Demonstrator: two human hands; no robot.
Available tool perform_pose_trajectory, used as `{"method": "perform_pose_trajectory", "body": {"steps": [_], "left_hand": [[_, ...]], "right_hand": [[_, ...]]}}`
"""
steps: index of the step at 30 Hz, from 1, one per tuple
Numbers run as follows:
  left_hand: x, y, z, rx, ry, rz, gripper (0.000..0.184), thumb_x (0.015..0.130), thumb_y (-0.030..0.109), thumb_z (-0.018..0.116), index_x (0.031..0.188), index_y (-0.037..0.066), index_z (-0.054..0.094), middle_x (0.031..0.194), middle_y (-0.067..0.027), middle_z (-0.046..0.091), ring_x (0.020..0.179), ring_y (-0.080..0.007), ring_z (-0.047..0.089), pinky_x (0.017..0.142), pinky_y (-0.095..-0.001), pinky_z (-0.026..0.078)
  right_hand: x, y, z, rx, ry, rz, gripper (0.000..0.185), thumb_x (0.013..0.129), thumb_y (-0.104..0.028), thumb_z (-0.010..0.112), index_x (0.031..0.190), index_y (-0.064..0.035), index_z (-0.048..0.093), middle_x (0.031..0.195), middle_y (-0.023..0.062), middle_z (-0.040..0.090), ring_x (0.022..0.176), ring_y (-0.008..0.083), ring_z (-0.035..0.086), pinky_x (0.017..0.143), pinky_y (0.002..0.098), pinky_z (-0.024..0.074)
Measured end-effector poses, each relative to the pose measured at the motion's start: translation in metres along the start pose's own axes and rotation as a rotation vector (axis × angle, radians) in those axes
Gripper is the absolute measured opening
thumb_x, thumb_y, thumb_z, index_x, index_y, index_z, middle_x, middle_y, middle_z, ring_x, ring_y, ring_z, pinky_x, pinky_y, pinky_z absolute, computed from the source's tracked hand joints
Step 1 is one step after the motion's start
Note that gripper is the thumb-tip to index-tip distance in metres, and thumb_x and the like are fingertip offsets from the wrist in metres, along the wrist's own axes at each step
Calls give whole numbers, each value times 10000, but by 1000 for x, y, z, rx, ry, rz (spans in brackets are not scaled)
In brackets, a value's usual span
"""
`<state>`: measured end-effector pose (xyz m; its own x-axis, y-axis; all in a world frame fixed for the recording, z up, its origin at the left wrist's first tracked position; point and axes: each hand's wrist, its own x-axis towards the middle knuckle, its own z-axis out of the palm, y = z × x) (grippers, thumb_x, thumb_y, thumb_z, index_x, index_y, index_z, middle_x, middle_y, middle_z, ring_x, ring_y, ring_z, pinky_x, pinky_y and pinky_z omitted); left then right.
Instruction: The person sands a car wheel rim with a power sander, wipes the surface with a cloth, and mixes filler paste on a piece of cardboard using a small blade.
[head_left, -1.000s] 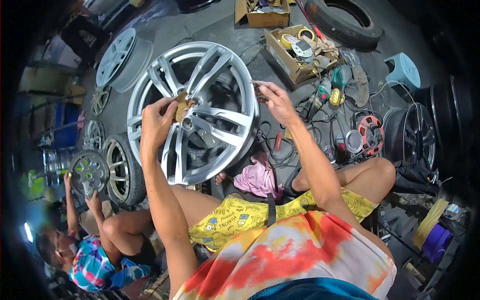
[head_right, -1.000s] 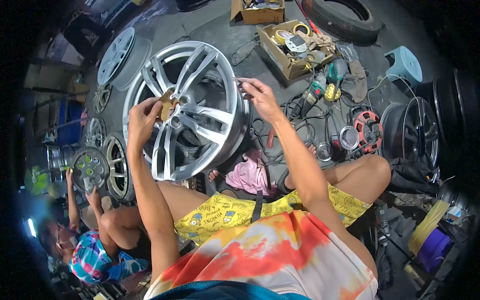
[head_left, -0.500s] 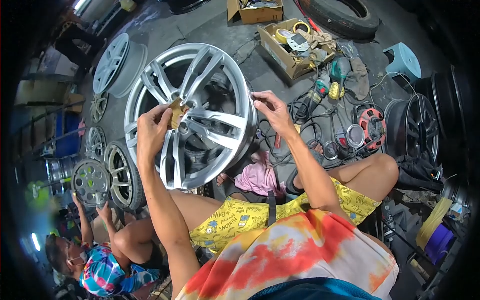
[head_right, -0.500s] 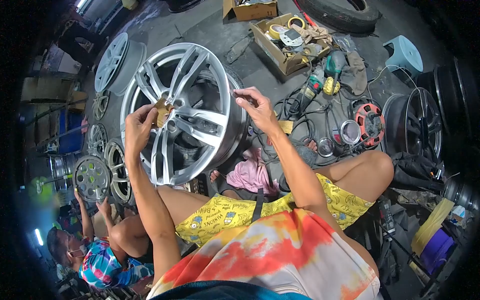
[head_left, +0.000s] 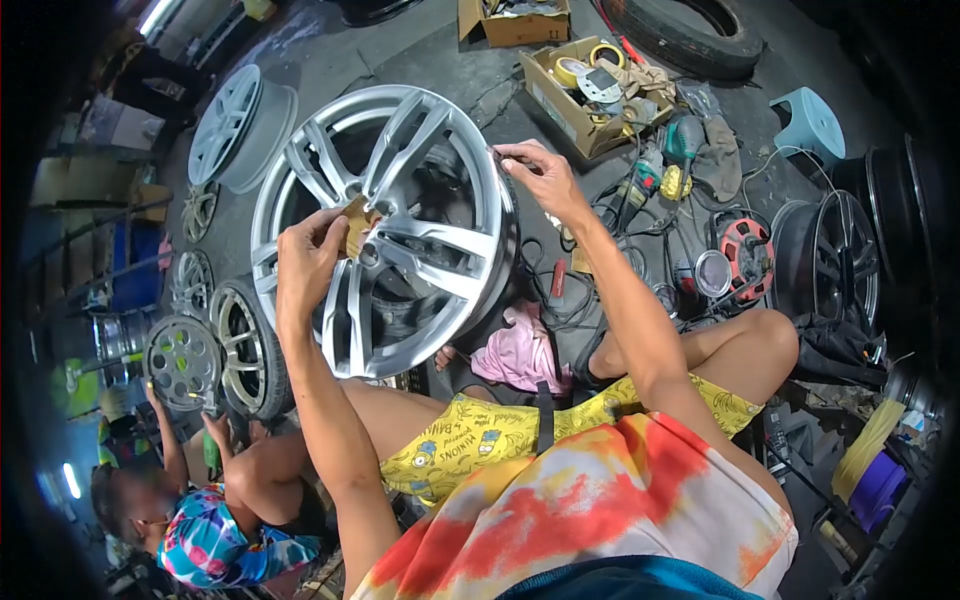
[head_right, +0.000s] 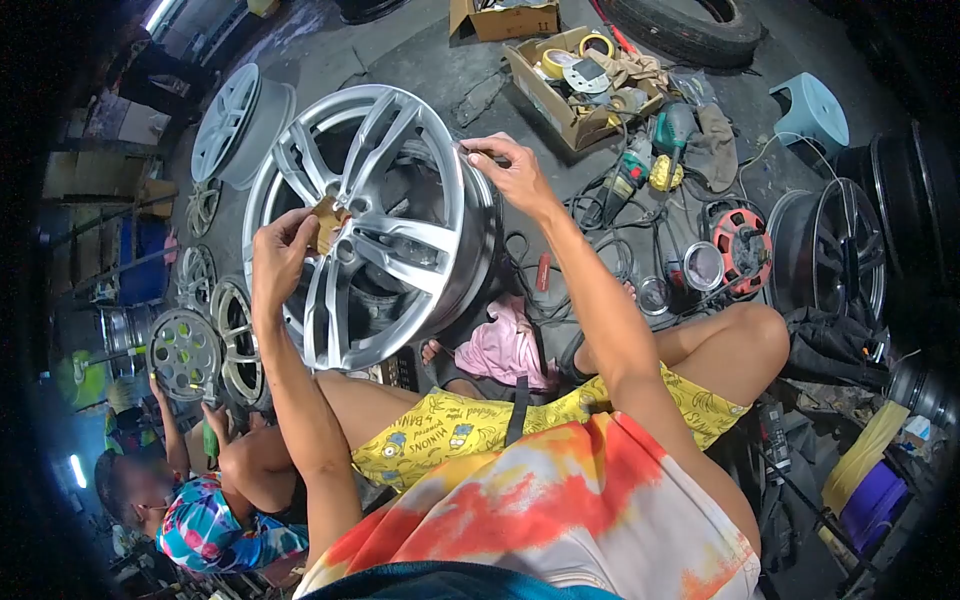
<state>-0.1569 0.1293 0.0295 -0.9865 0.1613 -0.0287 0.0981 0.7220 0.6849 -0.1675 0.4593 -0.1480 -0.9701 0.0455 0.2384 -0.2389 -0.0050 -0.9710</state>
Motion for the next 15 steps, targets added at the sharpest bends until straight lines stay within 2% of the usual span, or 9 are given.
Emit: {"method": "perform_pose_trajectory", "body": {"steps": [3,5,8,11,15], "left_hand": [[0,-1,0,5,2,-3,259,974,134,633,1095,-81,714,798,-116,720,723,-102,637,672,-283,522],[0,0,0,12,-1,-2,262,973,137,634,1095,-80,715,805,-119,725,728,-105,641,678,-285,522],[0,-1,0,29,1,6,267,970,145,637,1096,-78,715,817,-126,731,735,-112,648,689,-289,523],[0,-1,0,25,1,15,272,968,150,640,1096,-79,715,823,-135,734,739,-119,654,695,-293,524],[-1,1,0,-2,8,9,277,966,150,642,1103,-78,716,823,-136,734,744,-121,659,698,-293,526]], "right_hand": [[0,1,-2,-41,-15,48,287,964,-231,706,1201,-73,741,1102,53,708,1026,151,620,919,303,463],[-2,8,0,170,37,140,309,969,-253,707,1215,-67,734,1096,38,711,1040,139,616,933,295,459],[-4,6,3,256,1,207,318,974,-257,708,1221,-58,729,1108,29,713,1046,128,609,942,288,457],[-3,4,6,198,-25,141,323,972,-252,712,1228,-56,724,1122,24,711,1037,122,608,936,287,460],[-9,5,4,209,-53,155,323,970,-241,715,1230,-49,720,1123,18,708,1030,111,607,928,283,463]]}}
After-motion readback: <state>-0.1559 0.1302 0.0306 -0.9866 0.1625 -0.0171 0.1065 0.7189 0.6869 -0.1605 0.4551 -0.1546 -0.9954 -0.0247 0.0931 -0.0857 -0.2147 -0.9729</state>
